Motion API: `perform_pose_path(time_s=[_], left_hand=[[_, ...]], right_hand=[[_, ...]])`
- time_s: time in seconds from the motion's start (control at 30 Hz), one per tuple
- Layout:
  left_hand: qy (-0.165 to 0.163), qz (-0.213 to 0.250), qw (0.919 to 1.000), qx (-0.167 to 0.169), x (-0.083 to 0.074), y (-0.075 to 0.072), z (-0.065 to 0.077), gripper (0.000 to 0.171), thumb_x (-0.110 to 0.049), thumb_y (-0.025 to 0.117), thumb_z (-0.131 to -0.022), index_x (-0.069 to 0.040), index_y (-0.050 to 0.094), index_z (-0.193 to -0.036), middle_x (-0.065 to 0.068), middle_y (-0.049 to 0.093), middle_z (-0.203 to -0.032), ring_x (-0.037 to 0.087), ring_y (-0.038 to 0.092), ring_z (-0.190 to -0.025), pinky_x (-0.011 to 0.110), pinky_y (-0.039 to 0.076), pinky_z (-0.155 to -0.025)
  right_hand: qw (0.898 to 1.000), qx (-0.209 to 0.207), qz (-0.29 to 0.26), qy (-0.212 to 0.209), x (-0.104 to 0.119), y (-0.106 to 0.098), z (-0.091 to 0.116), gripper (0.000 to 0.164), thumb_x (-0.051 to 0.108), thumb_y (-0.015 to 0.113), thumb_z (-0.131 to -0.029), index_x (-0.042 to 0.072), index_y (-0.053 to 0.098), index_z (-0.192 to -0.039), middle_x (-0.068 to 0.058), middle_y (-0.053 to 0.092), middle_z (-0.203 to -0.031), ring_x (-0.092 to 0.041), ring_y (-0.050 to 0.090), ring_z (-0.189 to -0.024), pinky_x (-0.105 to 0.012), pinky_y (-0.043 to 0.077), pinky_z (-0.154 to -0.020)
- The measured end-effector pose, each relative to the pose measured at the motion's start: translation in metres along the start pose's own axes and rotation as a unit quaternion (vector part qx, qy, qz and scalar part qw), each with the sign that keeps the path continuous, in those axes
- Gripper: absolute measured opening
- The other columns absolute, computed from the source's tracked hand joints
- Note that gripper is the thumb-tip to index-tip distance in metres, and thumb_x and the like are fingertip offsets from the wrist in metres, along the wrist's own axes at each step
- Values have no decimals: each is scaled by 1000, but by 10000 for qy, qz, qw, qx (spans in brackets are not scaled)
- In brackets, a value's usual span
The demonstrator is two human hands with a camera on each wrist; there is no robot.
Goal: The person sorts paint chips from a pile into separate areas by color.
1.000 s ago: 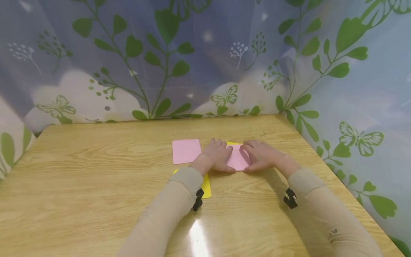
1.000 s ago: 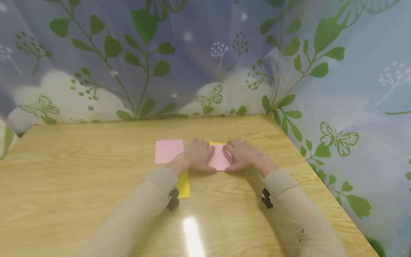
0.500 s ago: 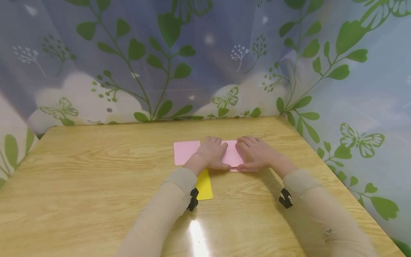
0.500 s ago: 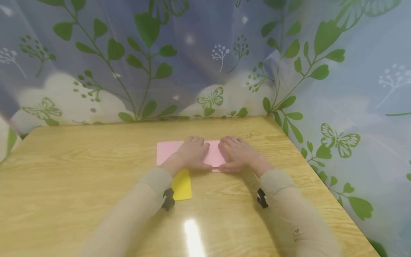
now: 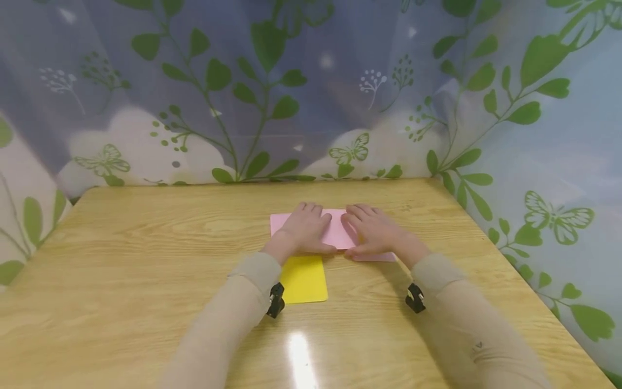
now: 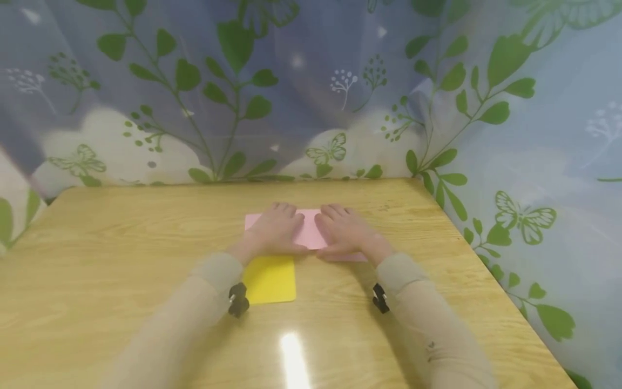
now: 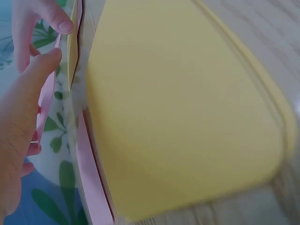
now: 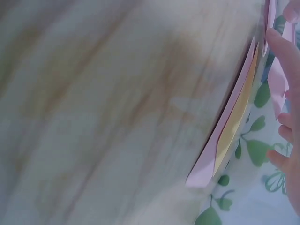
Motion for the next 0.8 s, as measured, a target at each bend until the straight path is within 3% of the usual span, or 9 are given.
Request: perform_pose_path(time_s=[0.17, 0.4, 0.57, 0.8], left_hand=[[-56, -65, 9999, -132, 14, 2, 12, 82, -76, 45, -74, -13, 52, -126, 11, 50, -124, 29, 41, -118, 42, 26, -105], [-119, 383, 9983, -416, 35, 1, 33, 74, -67, 55, -75, -9, 54, -122, 15, 50, -121, 31, 41, -116, 44, 24, -104], [-68, 446, 9975, -548, 50, 4, 48, 73, -66, 57, -76, -7, 54, -119, 15, 50, -115, 31, 42, -111, 44, 27, -101], [-119, 551, 9966, -598, 66, 10, 57, 76, -67, 56, -76, -6, 53, -121, 17, 50, -118, 33, 42, -113, 46, 28, -101]], right_hand=[[10000, 58, 9, 2, 7, 1, -10, 93, 66, 55, -79, 3, 31, -142, -20, 22, -149, -38, 21, -134, -53, 22, -105], [9993, -110, -361, 16, 17, -8, -26, 86, 63, 61, -77, 8, 37, -137, -17, 26, -147, -35, 24, -133, -55, 26, -102], [9992, -109, -365, -102, 24, -8, -40, 80, 63, 60, -77, 12, 39, -135, -15, 29, -145, -33, 25, -132, -52, 27, -103], [9983, -55, -529, -246, 38, -8, -57, 79, 62, 62, -76, 12, 40, -134, -12, 33, -141, -30, 27, -131, -52, 30, -100]])
Point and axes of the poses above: each hand's wrist, its own z-axis away from the middle knuckle, its own y-axis out of the palm, x = y × z, the point moved 7 cm from there along -z, towards the middle knuckle
